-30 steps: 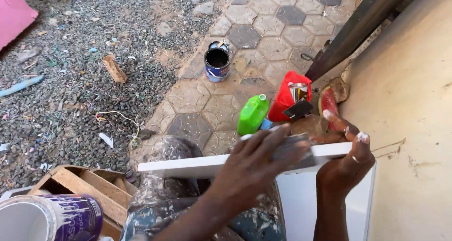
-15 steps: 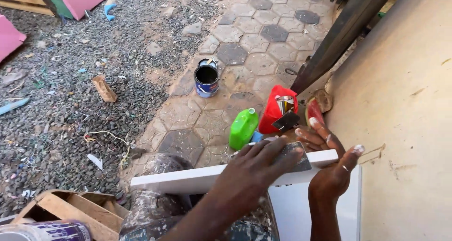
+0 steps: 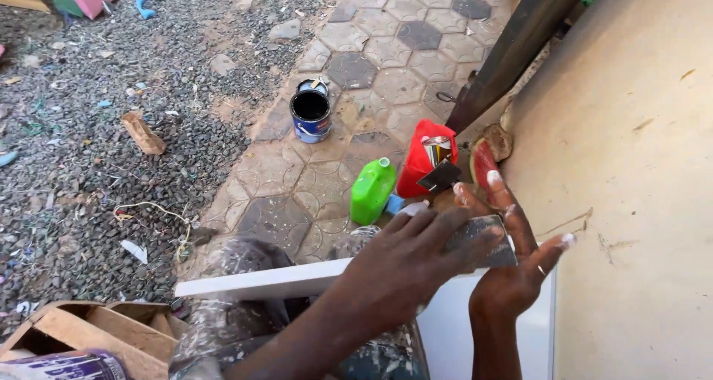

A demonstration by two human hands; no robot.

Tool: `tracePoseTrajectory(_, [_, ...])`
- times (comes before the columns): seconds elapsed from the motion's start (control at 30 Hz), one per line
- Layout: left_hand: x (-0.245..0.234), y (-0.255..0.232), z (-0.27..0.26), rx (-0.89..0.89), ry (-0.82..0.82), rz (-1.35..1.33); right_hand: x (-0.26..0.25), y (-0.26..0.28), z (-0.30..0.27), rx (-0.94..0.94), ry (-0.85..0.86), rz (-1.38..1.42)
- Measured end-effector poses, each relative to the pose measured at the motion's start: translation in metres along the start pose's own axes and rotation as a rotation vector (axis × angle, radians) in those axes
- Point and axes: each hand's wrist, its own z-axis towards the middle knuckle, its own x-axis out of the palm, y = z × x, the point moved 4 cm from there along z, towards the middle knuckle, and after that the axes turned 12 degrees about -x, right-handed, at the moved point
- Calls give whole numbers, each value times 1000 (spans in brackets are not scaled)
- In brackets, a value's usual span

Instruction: Sanding the edges and surface of a white board using sandpaper to prepare it for finishing.

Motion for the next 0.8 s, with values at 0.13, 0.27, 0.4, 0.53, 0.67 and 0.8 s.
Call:
tracePoseTrajectory(0.13, [-19,35,-52,-7,117,-79,-27,-21,-2,-334,101,27])
tracePoseTrajectory(0.27, [-16,50,-68,-211,136,-21,-15,-16,4,-425,121,-71])
tracePoseTrajectory(0.4, [15,-11,-7,-130,-59,-80,3,-7,-1,-190,204,69])
tracePoseTrajectory(0.53, [5,-8,-28,-193,-75,95,-8,-18,-1,-42,79,102])
tracePoseTrajectory(0.67, [-12,66,-138,-500,-72,-7,4,10,4,-508,109,-507])
tracePoseTrajectory(0.8, [-44,112,-221,-1033,-138,134,27,25,-2,-526,186,-656])
